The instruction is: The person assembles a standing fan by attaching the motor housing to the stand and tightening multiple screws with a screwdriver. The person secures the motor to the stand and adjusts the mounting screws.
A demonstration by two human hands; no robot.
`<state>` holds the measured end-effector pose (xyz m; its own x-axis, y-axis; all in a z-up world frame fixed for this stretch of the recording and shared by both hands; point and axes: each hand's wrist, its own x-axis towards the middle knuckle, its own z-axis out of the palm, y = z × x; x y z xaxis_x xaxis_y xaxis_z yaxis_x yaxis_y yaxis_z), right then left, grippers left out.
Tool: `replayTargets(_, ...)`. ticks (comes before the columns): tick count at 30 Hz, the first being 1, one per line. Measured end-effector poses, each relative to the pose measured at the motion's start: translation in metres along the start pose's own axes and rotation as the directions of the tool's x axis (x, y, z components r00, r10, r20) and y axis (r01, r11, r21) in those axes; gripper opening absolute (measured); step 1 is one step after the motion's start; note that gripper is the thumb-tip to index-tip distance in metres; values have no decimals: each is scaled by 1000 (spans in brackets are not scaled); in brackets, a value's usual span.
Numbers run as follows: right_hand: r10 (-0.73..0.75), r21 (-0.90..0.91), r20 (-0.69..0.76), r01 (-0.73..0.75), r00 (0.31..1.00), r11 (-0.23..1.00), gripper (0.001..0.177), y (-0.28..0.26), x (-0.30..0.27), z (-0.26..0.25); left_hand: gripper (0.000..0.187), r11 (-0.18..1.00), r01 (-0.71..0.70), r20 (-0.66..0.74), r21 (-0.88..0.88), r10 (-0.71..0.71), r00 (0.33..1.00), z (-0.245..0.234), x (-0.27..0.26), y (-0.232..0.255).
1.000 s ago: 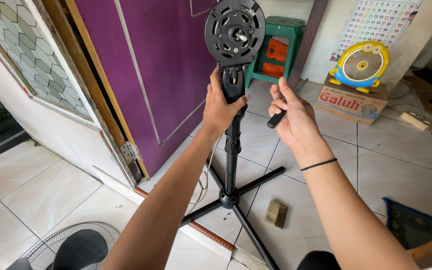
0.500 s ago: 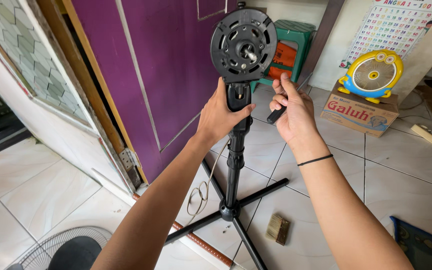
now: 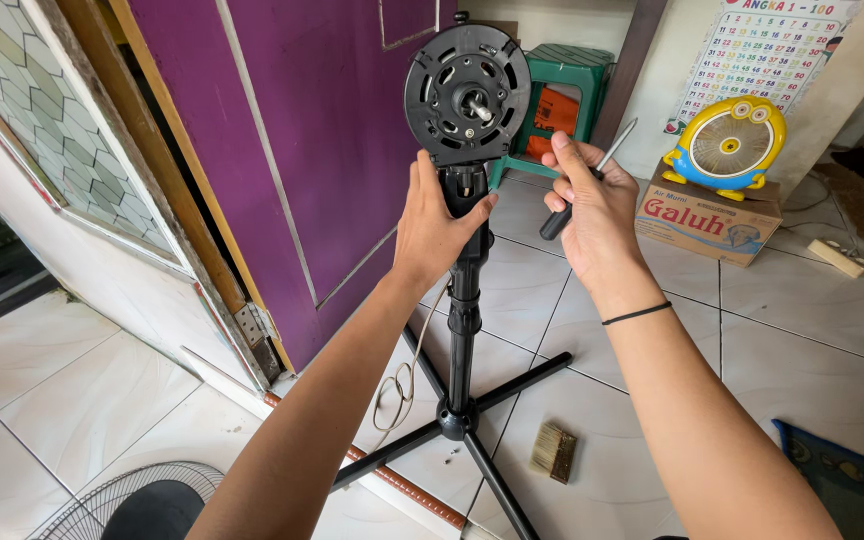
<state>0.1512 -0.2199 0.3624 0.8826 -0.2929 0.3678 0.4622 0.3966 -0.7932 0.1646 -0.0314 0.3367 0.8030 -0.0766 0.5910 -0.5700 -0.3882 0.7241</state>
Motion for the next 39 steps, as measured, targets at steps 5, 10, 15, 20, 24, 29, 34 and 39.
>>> replayTargets(5,-74,-94,90,82,993,992,22,-5,-4,25,92,993,-90,-212,-79,71,975,-12,-8,2)
replayTargets(10,-174,-115,192,198,966,973,20,-14,0,35,116,937,-306,-196,-168,272,942,-34,13,6)
replayTargets(15,-310,-207,225,357,924,911,17,-37,22,41,126,905,-392,-21,-167,394,919,-56,50,12)
replayTargets(20,-252,-229,389,357,886,906,11,-46,41,55,119,877,-461,105,-133,475,874,-68,62,14)
replayTargets(24,-247,-330,346,364,905,871,13,-40,37,57,118,875,-441,157,-202,473,867,-72,63,14)
replayTargets(29,-315,-308,322,414,893,857,15,-32,32,57,116,866,-484,143,-130,499,855,-74,60,15)
replayTargets(34,-390,-295,286,468,875,833,18,-24,28,57,115,859,-503,142,-96,512,847,-75,57,18)
replayTargets(39,-427,-287,264,493,865,821,20,-21,24,56,114,846,-529,147,-69,534,833,-77,53,21)
